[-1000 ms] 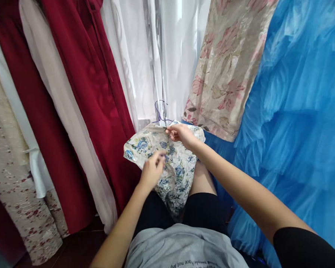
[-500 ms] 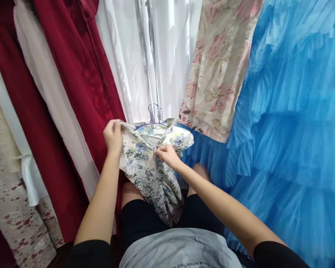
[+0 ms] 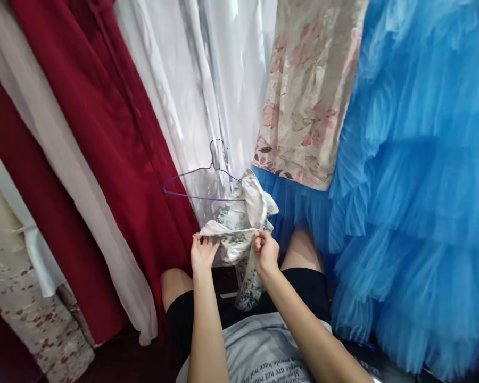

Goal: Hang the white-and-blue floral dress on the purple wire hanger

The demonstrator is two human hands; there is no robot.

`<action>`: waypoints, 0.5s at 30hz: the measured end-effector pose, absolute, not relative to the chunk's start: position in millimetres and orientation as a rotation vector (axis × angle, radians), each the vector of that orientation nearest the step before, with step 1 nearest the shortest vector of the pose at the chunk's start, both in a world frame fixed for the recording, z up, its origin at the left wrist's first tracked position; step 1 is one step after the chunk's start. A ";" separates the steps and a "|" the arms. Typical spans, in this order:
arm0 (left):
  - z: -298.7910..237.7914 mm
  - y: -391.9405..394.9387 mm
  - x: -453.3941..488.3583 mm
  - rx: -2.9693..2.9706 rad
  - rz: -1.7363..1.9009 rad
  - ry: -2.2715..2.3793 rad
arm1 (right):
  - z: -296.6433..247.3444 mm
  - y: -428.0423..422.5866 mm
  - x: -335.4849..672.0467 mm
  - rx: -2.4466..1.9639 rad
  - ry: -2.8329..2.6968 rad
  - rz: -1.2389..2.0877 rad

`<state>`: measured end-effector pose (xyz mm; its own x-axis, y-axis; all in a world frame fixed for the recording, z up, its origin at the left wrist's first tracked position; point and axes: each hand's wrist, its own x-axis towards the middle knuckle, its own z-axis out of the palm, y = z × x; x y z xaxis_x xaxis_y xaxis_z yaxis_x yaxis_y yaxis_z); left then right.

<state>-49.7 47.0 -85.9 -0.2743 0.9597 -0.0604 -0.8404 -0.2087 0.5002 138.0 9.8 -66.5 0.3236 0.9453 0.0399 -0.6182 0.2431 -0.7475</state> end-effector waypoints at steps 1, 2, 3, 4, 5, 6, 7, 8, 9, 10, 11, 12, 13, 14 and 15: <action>-84.3 42.8 -41.1 0.331 1.786 0.479 | -68.3 9.3 146.3 -0.716 -0.512 1.122; -78.8 38.2 -34.5 0.377 1.790 0.433 | -68.5 9.7 153.5 -0.722 -0.496 1.115; -70.6 32.9 -29.4 0.448 1.797 0.391 | -67.8 10.5 159.1 -0.725 -0.489 1.113; -60.6 26.9 -25.3 0.534 1.807 0.358 | -66.7 11.2 162.8 -0.729 -0.481 1.115; -49.9 19.9 -21.4 0.627 1.818 0.336 | -65.4 11.4 164.9 -0.735 -0.479 1.118; -39.2 12.0 -17.0 0.724 1.824 0.325 | -64.1 10.7 165.7 -0.744 -0.485 1.112; -29.1 3.1 -11.8 0.823 1.821 0.326 | -62.8 8.7 165.7 -0.753 -0.507 1.089; -19.8 -6.6 -5.4 0.924 1.804 0.343 | -61.0 5.5 165.3 -0.759 -0.547 1.043; -11.5 -17.0 1.9 1.029 1.772 0.381 | -58.7 1.2 164.9 -0.756 -0.608 0.982; -4.2 -27.7 10.2 1.141 1.728 0.436 | -55.7 -4.0 164.5 -0.743 -0.692 0.923; 2.2 -38.4 19.0 1.263 1.677 0.501 | -51.8 -9.8 164.3 -0.723 -0.794 0.892; 7.6 -48.3 27.9 1.387 1.631 0.567 | -47.2 -16.0 164.0 -0.700 -0.899 0.902; 12.1 -57.1 36.6 1.504 1.600 0.627 | -42.1 -22.3 163.8 -0.677 -0.999 0.946; 15.6 -64.1 44.6 1.605 1.590 0.675 | -36.8 -28.5 163.5 -0.656 -1.078 1.003; 18.0 -69.0 51.3 1.680 1.601 0.713 | -31.5 -34.5 163.4 -0.639 -1.138 1.057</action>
<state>51.3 -69.0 18.0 0.0850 0.7883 0.6094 -0.0749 -0.6048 0.7928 163.4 -34.5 -31.5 0.0514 0.9114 0.4082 -0.3399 0.4003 -0.8510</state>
